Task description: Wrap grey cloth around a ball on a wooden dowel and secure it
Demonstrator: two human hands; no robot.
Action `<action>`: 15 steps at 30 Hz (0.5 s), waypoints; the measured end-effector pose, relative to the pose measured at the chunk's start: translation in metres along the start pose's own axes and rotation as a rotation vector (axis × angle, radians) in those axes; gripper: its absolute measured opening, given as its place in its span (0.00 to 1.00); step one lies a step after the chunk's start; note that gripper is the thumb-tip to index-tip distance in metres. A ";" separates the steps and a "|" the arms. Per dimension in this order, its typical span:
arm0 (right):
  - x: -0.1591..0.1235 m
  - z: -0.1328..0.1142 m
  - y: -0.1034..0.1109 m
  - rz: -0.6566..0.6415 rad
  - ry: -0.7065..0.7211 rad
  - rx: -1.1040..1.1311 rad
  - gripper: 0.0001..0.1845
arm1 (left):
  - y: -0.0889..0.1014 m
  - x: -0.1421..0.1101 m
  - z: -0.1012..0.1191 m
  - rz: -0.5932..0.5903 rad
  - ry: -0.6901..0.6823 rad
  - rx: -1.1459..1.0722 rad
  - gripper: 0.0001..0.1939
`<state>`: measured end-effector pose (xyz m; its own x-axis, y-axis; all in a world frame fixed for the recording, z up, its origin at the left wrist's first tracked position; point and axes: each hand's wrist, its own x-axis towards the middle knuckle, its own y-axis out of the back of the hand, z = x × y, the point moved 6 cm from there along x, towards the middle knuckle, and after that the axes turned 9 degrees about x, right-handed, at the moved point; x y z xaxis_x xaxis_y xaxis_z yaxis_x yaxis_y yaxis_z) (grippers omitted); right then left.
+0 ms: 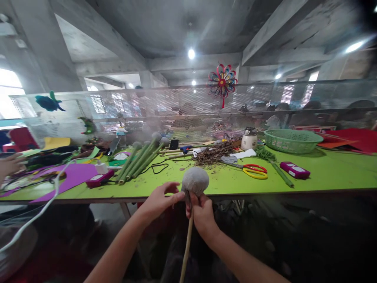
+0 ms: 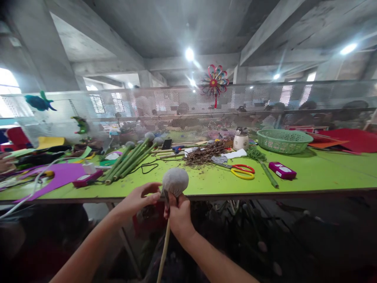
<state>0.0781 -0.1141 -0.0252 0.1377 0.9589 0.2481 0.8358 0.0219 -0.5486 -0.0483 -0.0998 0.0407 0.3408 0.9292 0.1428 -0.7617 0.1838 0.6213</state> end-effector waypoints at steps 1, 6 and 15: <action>0.000 0.003 -0.002 -0.012 0.006 0.001 0.21 | 0.003 0.008 -0.004 0.024 0.001 -0.050 0.35; -0.001 0.014 -0.005 -0.059 0.072 -0.084 0.19 | -0.024 0.025 0.015 -0.169 -0.080 -0.340 0.36; -0.009 0.000 0.006 0.118 0.293 -0.444 0.14 | -0.079 0.023 0.005 0.065 0.094 -0.620 0.26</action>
<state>0.0819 -0.1230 -0.0305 0.3335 0.8270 0.4526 0.9411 -0.2634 -0.2121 0.0226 -0.0941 -0.0008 0.2549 0.9637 0.0790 -0.9666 0.2518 0.0472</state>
